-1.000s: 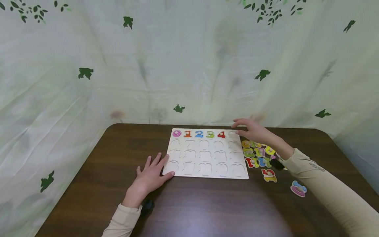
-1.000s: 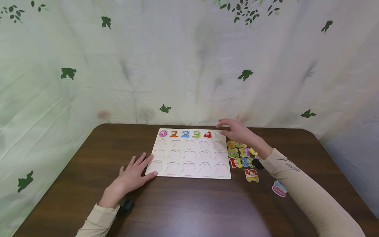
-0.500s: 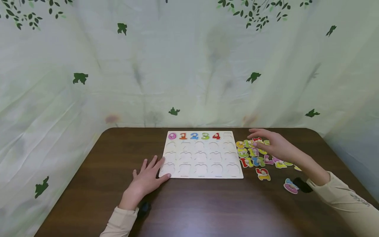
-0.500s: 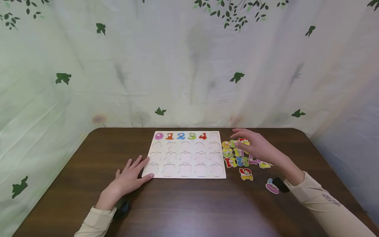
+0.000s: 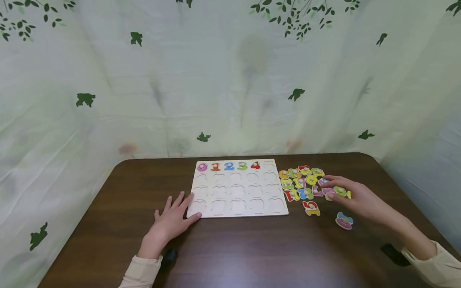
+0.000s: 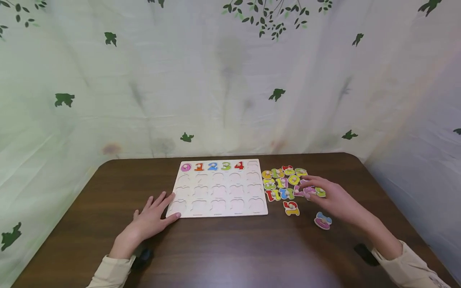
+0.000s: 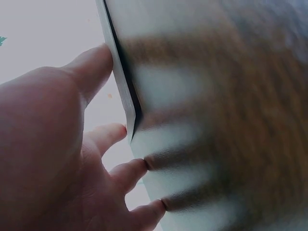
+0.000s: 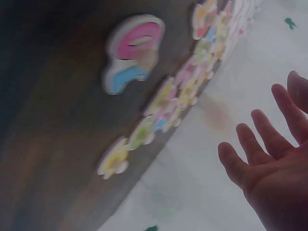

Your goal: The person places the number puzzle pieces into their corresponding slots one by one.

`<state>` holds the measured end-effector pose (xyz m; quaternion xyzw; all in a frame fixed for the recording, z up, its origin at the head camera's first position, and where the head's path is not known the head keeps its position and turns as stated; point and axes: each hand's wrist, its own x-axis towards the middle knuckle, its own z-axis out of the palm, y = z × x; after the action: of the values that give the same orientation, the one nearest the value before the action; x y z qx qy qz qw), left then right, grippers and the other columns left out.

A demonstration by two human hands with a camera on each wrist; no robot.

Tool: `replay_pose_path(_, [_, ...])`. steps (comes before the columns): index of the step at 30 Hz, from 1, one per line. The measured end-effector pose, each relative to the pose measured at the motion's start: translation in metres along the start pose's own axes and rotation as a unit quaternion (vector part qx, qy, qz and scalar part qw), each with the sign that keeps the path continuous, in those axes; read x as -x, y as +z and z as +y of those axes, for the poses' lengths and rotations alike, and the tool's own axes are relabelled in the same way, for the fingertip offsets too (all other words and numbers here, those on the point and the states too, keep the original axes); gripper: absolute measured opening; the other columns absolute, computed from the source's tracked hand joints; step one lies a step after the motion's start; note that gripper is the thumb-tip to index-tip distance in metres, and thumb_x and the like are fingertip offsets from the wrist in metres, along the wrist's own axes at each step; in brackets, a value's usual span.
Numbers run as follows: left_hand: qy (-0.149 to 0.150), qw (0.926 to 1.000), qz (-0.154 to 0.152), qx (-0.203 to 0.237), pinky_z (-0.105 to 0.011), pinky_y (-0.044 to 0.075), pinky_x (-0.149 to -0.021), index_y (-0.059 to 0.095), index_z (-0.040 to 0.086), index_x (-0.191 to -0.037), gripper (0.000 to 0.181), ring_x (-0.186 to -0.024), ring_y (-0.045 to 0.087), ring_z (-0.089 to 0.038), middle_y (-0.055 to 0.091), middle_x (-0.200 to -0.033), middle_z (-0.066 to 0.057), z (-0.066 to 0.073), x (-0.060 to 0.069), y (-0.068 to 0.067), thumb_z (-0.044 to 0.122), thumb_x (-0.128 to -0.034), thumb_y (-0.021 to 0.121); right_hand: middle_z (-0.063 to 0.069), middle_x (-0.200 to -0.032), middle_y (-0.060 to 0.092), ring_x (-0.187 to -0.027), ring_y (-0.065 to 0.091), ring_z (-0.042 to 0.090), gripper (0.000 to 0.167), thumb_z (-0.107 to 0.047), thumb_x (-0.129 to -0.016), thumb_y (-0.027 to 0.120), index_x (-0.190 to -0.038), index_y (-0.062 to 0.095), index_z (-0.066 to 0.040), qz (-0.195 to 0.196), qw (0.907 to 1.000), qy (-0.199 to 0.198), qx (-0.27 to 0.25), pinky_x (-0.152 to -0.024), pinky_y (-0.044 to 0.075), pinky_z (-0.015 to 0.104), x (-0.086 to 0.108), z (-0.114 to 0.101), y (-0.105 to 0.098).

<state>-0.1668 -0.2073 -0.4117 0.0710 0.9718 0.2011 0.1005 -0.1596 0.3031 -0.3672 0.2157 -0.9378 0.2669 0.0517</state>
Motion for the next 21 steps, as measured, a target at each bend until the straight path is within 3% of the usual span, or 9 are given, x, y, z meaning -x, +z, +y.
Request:
replay_pose_path(5, [-0.003, 1.0000, -0.002, 0.003, -0.081, 0.006, -0.098, 0.028, 0.016, -0.157, 0.079, -0.143, 0.006, -0.053, 0.017, -0.160, -0.022, -0.003, 0.001, 0.000, 0.055, -0.0947, 0.056, 0.006, -0.142, 0.053, -0.124, 0.051, 0.015, 0.029, -0.020, -0.093, 0.070, -0.122, 0.067, -0.021, 0.001, 0.9998, 0.015, -0.010, -0.084, 0.049, 0.026, 0.015, 0.007, 0.002])
replay_pose_path(10, [-0.002, 1.0000, -0.004, 0.005, -0.082, 0.006, -0.097, 0.028, 0.015, -0.157, 0.080, -0.143, 0.007, -0.053, 0.018, -0.160, -0.022, -0.003, 0.002, 0.000, 0.057, -0.0944, 0.056, 0.010, -0.139, 0.055, -0.115, 0.050, -0.003, 0.028, -0.019, -0.091, 0.073, -0.119, 0.068, -0.018, 0.010, 0.9996, 0.024, -0.004, -0.081, 0.051, 0.028, 0.028, 0.015, 0.006])
replay_pose_path(12, [-0.001, 1.0000, -0.004, 0.005, -0.082, 0.006, -0.097, 0.028, 0.015, -0.157, 0.080, -0.143, 0.007, -0.053, 0.017, -0.160, -0.022, -0.002, 0.002, 0.000, 0.057, -0.0943, 0.056, 0.010, -0.138, 0.055, -0.115, 0.050, -0.004, 0.026, -0.020, -0.090, 0.074, -0.116, 0.069, -0.018, 0.014, 0.9996, 0.026, -0.001, -0.079, 0.050, 0.026, 0.033, 0.019, 0.007])
replay_pose_path(17, [0.001, 1.0000, -0.006, 0.003, -0.082, 0.006, -0.097, 0.028, 0.015, -0.157, 0.080, -0.143, 0.006, -0.054, 0.017, -0.160, -0.023, -0.002, 0.000, -0.001, 0.057, -0.0943, 0.056, 0.013, -0.140, 0.054, -0.126, 0.051, 0.029, 0.024, -0.025, -0.086, 0.077, -0.110, 0.071, -0.023, -0.007, 0.9987, 0.050, 0.011, -0.083, 0.041, 0.020, 0.042, 0.029, 0.007])
replay_pose_path(19, [0.002, 1.0000, -0.006, 0.005, -0.082, 0.006, -0.097, 0.028, 0.014, -0.157, 0.080, -0.143, 0.006, -0.054, 0.017, -0.160, -0.023, -0.001, 0.000, -0.001, 0.056, -0.0943, 0.056, 0.016, -0.141, 0.053, -0.126, 0.047, 0.043, 0.025, -0.025, -0.084, 0.079, -0.108, 0.072, -0.023, -0.023, 0.9974, 0.067, 0.011, -0.088, 0.041, 0.027, 0.045, 0.033, 0.007])
replay_pose_path(21, [0.003, 1.0000, -0.006, 0.005, -0.082, 0.006, -0.097, 0.028, 0.014, -0.157, 0.080, -0.143, 0.006, -0.054, 0.017, -0.160, -0.023, 0.000, 0.000, -0.001, 0.056, -0.0944, 0.056, 0.020, -0.142, 0.051, -0.127, 0.043, 0.048, 0.026, -0.025, -0.082, 0.081, -0.106, 0.073, -0.022, -0.033, 0.9960, 0.083, 0.004, -0.092, 0.041, 0.040, 0.046, 0.036, 0.008])
